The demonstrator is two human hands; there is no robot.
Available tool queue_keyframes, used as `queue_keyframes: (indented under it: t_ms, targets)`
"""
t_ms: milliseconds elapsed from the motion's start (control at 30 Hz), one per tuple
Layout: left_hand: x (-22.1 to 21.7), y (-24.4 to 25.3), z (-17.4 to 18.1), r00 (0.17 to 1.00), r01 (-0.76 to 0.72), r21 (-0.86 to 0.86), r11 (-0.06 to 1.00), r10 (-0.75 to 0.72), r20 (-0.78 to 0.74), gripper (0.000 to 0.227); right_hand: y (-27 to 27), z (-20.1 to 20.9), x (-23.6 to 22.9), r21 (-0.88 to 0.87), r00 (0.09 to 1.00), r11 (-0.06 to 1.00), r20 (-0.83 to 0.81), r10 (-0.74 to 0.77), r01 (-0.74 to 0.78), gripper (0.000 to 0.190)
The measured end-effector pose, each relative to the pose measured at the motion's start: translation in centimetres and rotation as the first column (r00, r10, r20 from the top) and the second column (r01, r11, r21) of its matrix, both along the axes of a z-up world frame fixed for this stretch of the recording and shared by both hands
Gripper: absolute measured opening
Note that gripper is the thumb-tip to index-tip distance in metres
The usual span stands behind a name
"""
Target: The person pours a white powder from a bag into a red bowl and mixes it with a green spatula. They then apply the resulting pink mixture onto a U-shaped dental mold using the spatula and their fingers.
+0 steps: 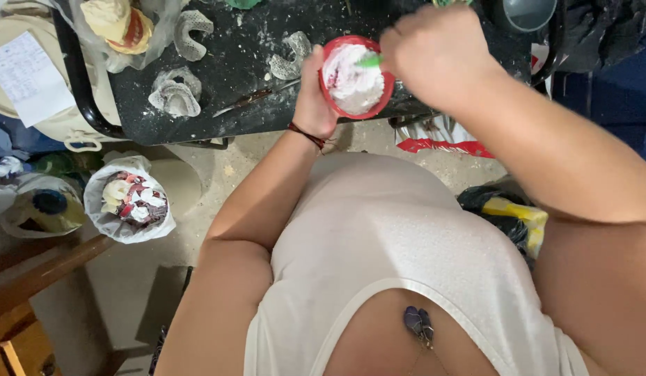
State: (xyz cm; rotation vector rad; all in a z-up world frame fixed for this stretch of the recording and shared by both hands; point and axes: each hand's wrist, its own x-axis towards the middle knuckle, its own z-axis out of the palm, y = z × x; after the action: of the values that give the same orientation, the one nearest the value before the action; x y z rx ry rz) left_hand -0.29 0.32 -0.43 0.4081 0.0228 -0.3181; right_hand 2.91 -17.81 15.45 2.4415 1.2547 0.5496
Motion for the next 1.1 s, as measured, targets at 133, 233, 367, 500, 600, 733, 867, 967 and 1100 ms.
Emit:
queue_keyframes:
  t_ms: [133,233,367,500,600,733,867,967,1100]
  targets:
    - [-0.1,0.7,1.3,0.995,-0.092,0.107,0.99,0.088,0.036,0.067,2.0,0.8,-3.1,-0.119,0.999,0.993,-0.043,-0.002,-0.003,0.017]
    - [-0.4,-0.2,1.6,0.995,-0.088,0.131,0.987,0.08,0.065,0.059,2.8,0.4,-1.8,-0.063,0.999,0.997,-0.012,0.036,-0.037,0.015]
    - [0.0,0.6,0.6,0.997,-0.035,0.065,0.997,0.03,0.07,0.068,0.5,-0.2,0.6,-0.076,1.0,0.997,0.002,-0.024,0.024,0.045]
    - [0.0,1.6,0.9,0.985,0.0,0.183,0.983,0.032,-0.172,0.076,1.5,0.0,-2.4,-0.124,0.998,0.992,-0.066,-0.024,0.015,0.009]
    - [-0.1,0.8,1.4,0.984,-0.13,0.113,0.985,0.115,0.137,0.058,3.3,0.0,-2.4,-0.028,0.998,0.998,-0.002,0.063,-0.063,0.016]
    - [-0.3,1.3,1.2,0.999,-0.035,0.085,0.996,0.034,0.012,0.065,1.6,-1.7,1.2,-0.076,0.988,0.989,-0.08,-0.131,0.125,0.026]
    - [0.2,2.3,0.2,0.976,-0.218,0.095,0.971,0.215,0.041,0.064,3.8,0.3,1.4,-0.333,0.482,0.738,-0.588,-0.649,0.587,0.05]
    - [0.4,3.1,0.0,0.886,-0.458,0.104,0.883,0.444,0.131,0.049,5.7,1.6,0.6,-0.29,0.106,0.658,-0.864,-0.493,0.695,0.031]
    - [0.7,4.8,-1.1,0.855,-0.515,0.138,0.846,0.494,0.16,0.052,6.9,2.1,3.2,-0.263,-0.264,0.575,-0.961,-0.083,0.775,0.031]
